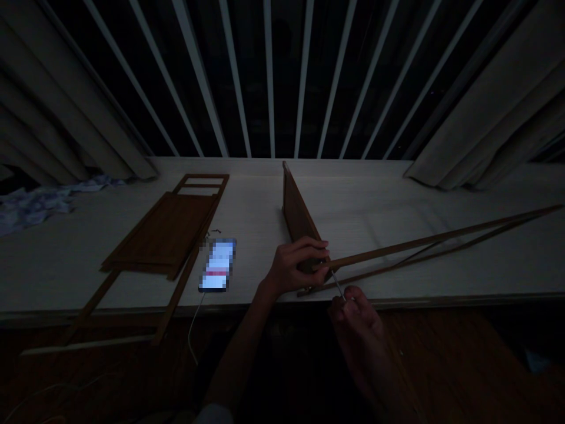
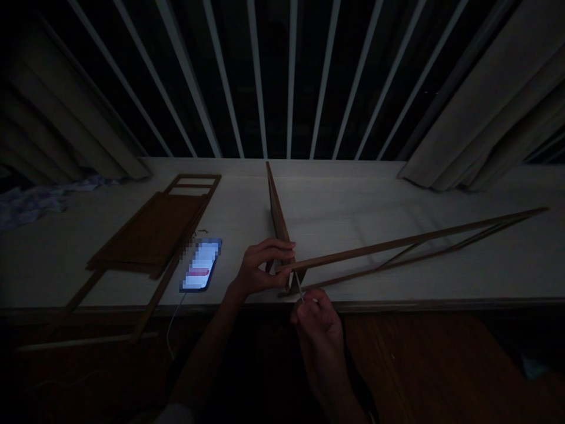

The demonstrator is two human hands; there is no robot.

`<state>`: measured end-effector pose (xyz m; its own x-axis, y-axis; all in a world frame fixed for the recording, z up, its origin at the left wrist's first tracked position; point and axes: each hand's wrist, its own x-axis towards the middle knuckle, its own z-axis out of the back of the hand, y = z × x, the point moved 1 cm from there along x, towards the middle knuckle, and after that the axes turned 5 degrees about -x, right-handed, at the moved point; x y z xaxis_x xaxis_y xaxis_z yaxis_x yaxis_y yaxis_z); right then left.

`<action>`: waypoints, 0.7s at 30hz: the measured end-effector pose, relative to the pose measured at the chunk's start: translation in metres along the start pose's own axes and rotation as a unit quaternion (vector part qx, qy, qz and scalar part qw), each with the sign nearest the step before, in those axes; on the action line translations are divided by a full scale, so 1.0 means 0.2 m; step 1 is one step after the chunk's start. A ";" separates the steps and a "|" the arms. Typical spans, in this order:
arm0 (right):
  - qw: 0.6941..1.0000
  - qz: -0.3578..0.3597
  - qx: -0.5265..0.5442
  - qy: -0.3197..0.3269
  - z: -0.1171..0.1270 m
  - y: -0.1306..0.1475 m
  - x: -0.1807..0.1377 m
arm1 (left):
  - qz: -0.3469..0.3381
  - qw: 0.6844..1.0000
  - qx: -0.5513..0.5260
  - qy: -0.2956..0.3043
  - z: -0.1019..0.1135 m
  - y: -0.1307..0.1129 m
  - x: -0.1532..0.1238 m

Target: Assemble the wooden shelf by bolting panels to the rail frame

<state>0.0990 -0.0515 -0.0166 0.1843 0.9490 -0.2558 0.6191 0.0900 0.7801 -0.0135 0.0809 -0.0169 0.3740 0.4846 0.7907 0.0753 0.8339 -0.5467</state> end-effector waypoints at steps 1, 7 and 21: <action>1.000 0.005 -0.009 -0.003 0.00 0.00 0.00 | -0.002 1.000 0.001 -0.001 0.00 0.00 0.00; 0.994 0.051 -0.087 -0.033 0.01 -0.01 -0.01 | -0.006 1.000 0.002 0.002 0.00 0.00 0.01; 0.954 0.169 -0.230 -0.090 0.04 -0.04 -0.03 | -0.010 1.000 -0.006 0.004 0.00 0.00 0.01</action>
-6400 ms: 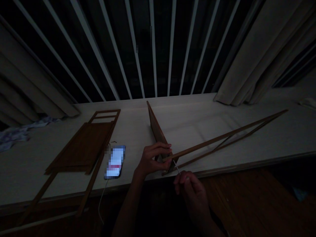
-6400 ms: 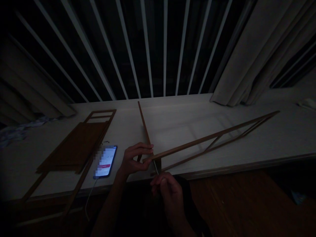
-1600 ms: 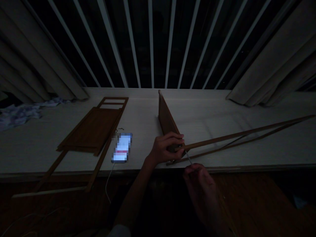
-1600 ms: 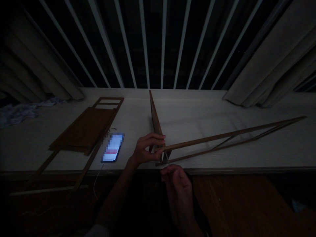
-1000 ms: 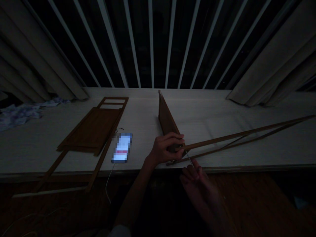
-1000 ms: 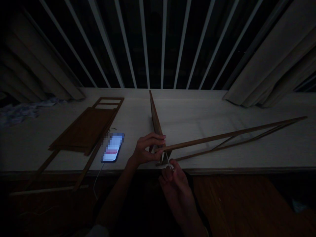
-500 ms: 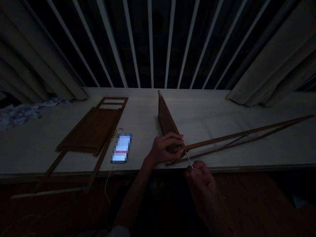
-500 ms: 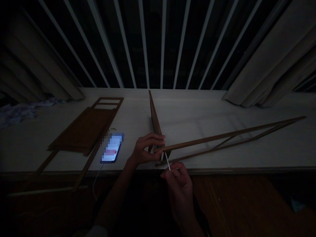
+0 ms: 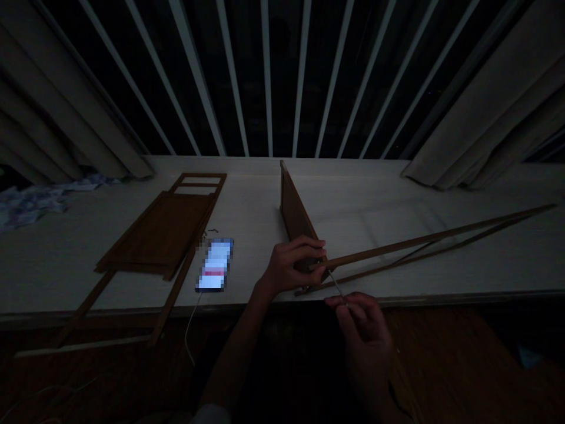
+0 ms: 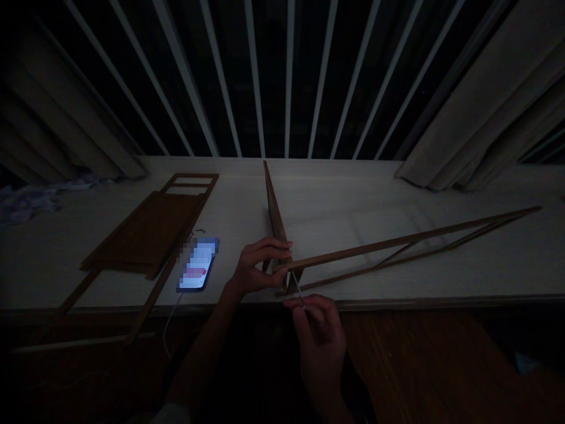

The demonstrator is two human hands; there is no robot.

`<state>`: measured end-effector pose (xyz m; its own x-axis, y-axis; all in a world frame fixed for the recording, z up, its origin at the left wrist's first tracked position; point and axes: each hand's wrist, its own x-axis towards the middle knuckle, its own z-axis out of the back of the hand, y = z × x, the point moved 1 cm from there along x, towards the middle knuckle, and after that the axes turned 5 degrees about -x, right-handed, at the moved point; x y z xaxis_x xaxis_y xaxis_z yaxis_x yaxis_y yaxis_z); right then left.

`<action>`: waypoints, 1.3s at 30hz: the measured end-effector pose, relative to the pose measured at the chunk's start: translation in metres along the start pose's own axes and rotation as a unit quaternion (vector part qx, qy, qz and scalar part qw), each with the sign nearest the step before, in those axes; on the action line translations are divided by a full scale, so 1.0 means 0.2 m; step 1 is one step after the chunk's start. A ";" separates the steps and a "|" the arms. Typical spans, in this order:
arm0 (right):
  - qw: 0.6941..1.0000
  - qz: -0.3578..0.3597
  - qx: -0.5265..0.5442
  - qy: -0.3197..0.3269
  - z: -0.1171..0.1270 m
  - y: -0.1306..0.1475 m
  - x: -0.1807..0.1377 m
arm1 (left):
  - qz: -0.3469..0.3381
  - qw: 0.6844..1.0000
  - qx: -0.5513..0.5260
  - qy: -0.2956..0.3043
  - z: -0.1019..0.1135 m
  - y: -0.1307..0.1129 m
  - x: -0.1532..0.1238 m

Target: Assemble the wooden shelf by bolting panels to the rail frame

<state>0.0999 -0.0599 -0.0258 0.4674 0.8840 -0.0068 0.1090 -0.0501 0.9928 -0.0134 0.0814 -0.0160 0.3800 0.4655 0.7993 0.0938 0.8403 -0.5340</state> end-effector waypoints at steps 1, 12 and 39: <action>1.000 0.005 -0.006 -0.006 0.00 0.01 0.00 | 0.001 1.000 0.002 0.001 0.00 0.00 0.00; 0.973 0.167 -0.155 0.017 0.02 -0.03 0.01 | 0.008 1.000 0.007 0.000 0.00 0.00 0.00; 0.960 -0.138 0.189 0.156 0.02 -0.07 0.08 | 0.014 1.000 0.011 0.000 0.00 -0.01 0.01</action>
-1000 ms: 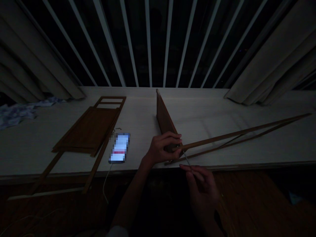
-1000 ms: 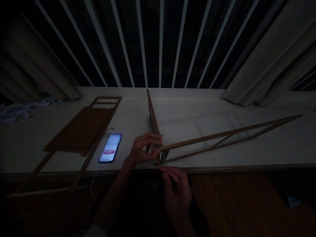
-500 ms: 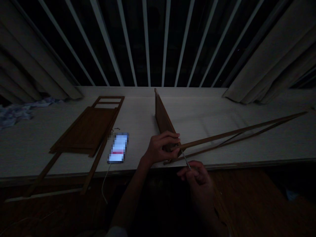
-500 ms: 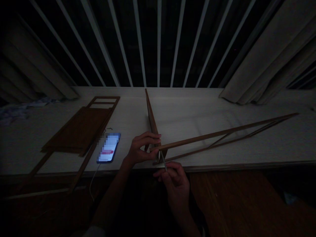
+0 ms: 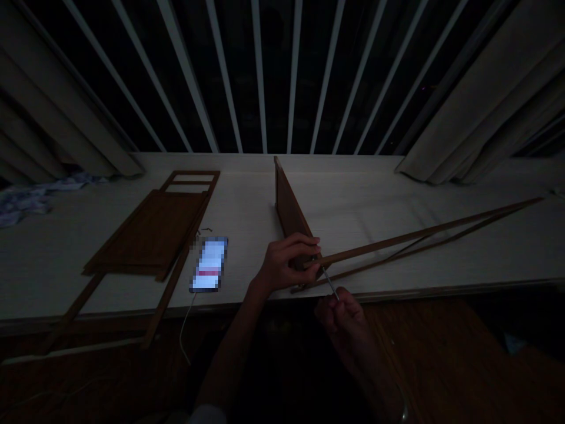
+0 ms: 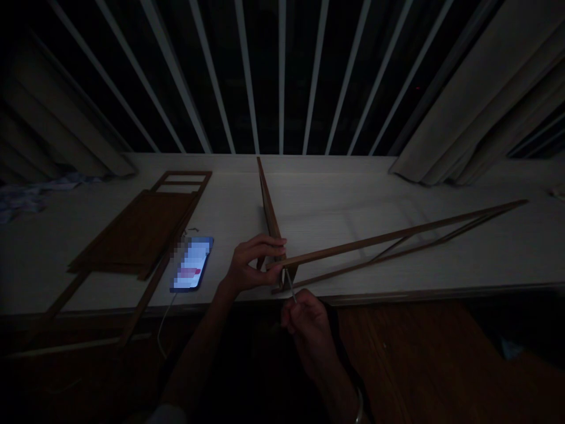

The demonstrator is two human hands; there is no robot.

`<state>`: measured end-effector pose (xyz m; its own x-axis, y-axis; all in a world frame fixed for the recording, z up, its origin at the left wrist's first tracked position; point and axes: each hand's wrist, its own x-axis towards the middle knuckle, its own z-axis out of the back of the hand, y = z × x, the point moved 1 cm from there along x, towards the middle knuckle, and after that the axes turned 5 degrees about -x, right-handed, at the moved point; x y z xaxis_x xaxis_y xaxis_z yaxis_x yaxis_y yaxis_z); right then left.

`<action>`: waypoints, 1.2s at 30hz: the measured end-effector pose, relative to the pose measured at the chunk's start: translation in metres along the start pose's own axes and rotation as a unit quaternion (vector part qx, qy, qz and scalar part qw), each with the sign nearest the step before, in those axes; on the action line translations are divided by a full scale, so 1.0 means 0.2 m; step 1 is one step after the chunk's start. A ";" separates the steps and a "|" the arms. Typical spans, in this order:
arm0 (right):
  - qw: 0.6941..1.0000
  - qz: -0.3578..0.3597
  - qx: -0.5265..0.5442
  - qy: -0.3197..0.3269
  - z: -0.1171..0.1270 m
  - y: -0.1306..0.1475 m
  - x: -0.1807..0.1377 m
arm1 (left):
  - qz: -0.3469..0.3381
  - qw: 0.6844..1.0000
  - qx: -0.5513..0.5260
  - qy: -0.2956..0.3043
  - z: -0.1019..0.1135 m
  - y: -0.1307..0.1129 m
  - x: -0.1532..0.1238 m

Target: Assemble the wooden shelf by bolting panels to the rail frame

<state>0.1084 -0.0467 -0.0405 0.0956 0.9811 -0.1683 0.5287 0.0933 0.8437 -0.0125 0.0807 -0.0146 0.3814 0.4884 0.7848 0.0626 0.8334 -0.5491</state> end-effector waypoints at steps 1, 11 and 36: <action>1.000 -0.007 0.009 -0.001 0.00 0.00 0.00 | -0.002 1.000 0.000 0.000 0.00 0.00 0.00; 0.998 -0.024 0.020 0.054 0.02 -0.01 0.00 | -0.015 1.000 0.002 0.001 0.00 0.00 0.01; 0.970 -0.085 0.180 0.136 -0.06 -0.04 0.03 | 0.001 1.000 -0.003 0.003 0.00 0.00 0.00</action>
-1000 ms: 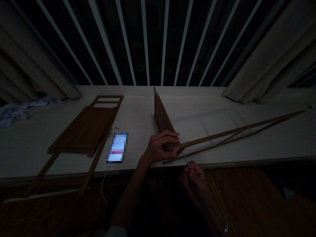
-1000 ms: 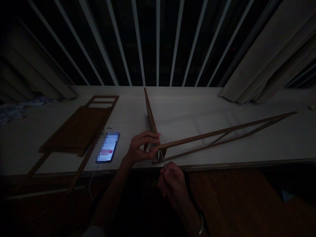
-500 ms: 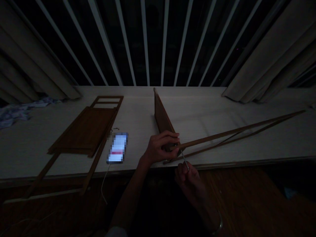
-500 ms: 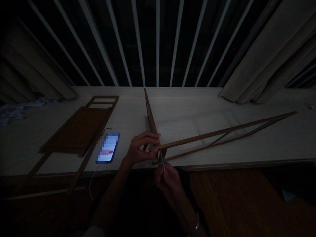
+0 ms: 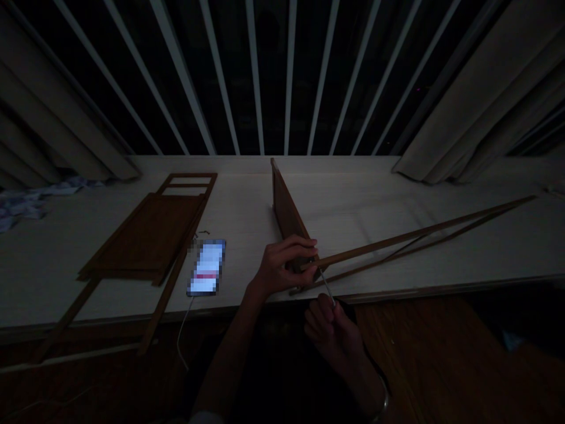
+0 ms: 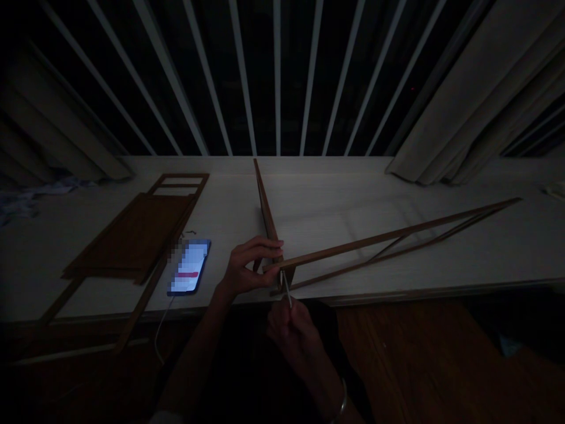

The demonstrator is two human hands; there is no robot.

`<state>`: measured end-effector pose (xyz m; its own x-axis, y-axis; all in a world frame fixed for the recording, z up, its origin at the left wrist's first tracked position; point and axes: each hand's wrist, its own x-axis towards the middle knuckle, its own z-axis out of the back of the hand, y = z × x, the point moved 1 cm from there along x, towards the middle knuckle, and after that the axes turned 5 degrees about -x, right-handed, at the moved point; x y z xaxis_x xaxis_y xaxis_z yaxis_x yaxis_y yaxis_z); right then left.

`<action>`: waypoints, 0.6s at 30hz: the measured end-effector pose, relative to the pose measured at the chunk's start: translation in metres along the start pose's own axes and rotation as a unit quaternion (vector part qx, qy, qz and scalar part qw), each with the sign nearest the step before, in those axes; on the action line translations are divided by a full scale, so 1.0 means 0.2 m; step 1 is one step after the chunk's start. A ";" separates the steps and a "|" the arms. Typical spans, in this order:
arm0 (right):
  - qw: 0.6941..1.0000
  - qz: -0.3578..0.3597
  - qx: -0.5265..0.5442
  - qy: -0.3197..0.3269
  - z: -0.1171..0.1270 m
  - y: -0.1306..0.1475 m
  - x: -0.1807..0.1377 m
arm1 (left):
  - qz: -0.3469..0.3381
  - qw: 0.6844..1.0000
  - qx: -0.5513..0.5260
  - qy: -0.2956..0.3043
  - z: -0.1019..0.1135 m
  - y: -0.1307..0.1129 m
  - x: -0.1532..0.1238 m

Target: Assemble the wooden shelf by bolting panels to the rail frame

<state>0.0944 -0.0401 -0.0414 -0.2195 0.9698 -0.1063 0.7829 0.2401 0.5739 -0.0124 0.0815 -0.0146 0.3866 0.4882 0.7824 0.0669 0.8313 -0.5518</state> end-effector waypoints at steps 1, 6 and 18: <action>1.000 0.003 0.000 -0.010 0.00 0.00 0.00 | -0.002 1.000 0.001 0.000 0.00 0.00 0.00; 0.993 0.049 -0.048 -0.095 0.01 0.02 0.00 | -0.005 1.000 0.005 0.001 0.00 0.00 0.00; 0.823 0.238 -0.465 -0.224 0.05 0.09 -0.09 | 0.000 1.000 0.003 0.005 0.00 0.00 0.00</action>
<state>0.1176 -0.0536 -0.0367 0.3830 0.9130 0.1408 -0.1112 -0.1057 0.9882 -0.0124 0.0816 -0.0143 0.3963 0.4849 0.7796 0.0625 0.8330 -0.5498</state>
